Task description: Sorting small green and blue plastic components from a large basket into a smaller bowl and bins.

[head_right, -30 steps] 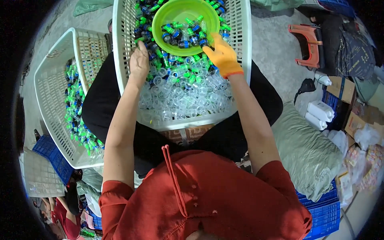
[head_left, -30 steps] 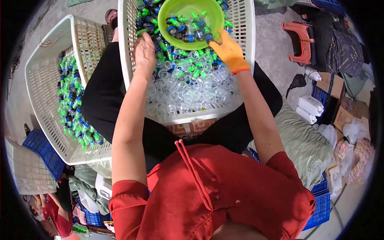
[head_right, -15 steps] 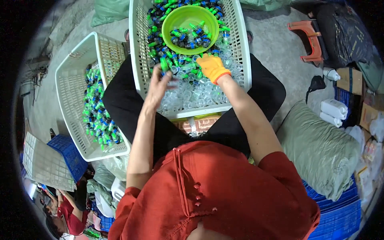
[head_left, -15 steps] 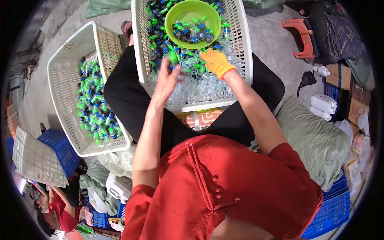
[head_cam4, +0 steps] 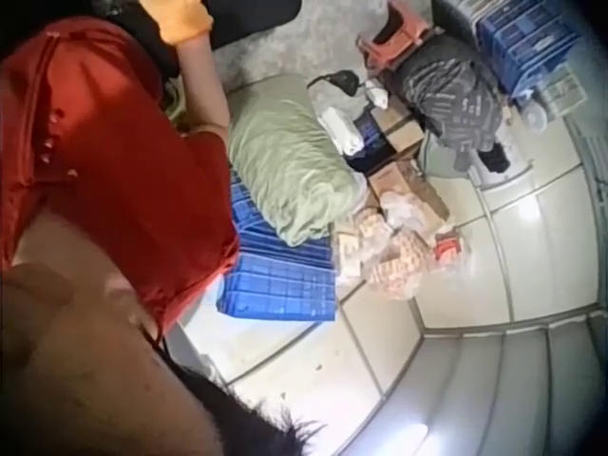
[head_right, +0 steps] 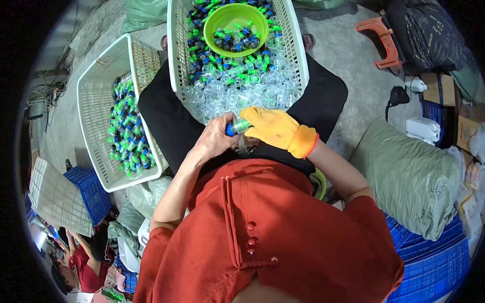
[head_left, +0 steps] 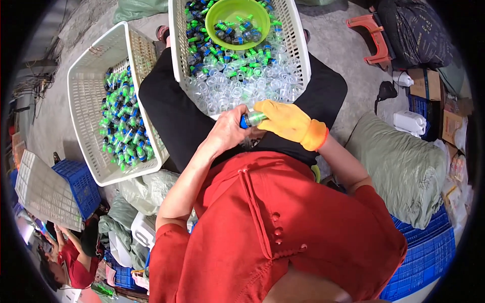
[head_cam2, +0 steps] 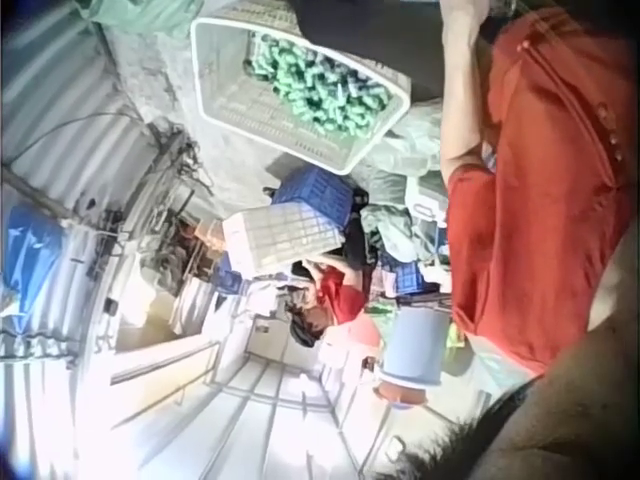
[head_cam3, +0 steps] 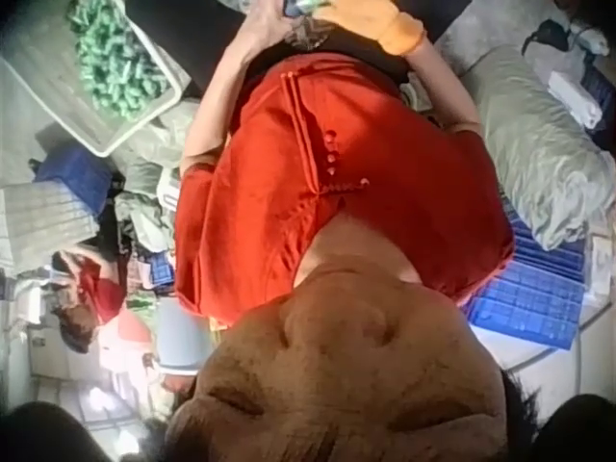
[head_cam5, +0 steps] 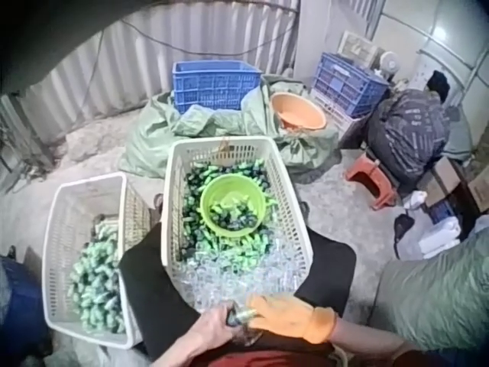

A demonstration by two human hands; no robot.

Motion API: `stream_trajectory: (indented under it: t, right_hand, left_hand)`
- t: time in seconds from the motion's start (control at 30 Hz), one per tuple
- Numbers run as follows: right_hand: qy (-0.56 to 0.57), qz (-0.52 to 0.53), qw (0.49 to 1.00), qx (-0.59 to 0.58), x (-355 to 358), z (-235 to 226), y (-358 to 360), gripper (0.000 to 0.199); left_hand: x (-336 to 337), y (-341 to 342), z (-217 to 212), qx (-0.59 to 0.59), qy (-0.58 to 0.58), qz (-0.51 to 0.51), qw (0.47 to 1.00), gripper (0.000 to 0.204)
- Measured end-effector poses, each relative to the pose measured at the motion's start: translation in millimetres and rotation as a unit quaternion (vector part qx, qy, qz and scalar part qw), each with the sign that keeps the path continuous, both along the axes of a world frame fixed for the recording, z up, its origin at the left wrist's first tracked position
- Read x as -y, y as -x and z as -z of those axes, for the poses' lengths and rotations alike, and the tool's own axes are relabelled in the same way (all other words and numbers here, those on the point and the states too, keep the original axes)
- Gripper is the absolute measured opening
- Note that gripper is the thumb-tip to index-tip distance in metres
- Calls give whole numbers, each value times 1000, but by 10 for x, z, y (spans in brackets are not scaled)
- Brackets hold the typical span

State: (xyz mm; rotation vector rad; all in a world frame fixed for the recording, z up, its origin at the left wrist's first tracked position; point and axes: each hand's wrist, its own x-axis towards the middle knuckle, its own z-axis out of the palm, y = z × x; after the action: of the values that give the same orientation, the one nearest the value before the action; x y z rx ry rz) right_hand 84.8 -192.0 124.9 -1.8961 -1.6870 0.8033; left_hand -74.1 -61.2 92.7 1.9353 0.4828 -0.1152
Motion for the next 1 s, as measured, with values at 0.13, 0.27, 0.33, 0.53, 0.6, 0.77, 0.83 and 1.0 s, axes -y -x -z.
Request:
stream_trajectory:
  t: [0.13, 0.27, 0.33, 0.53, 0.6, 0.77, 0.83, 1.0]
  right_hand:
    - [70, -97, 987, 111, 87, -87, 107, 33]
    - [185, -120, 974, 54, 134, -127, 205, 35]
    - [56, -41, 998, -10, 128, 11, 300, 36]
    - [-133, -34, 988, 72, -12, 136, 332, 32]
    - [-149, -60, 980, 120, -62, 138, 328, 30]
    - [141, 170, 869, -443, -226, 101, 271, 26]
    - [171, 182, 892, -377, -403, 143, 115, 27]
    - [153, 210, 911, -320, -853, 723, -577, 35]
  left_hand:
    - [136, 64, -97, -32, -54, 39, 997, 34]
    - [227, 76, -111, -85, -236, 74, 965, 36]
    - [116, 79, -121, -73, -204, 53, 975, 34]
    - [-119, 131, -101, -27, -14, 41, 999, 48]
    - [-144, 117, -94, -15, 41, 42, 998, 53]
    - [-131, -76, -63, -30, -269, 22, 963, 40]
    - [-257, -212, 115, -25, -280, 19, 960, 36]
    - [-987, -896, 966, 26, -462, -116, 879, 11]
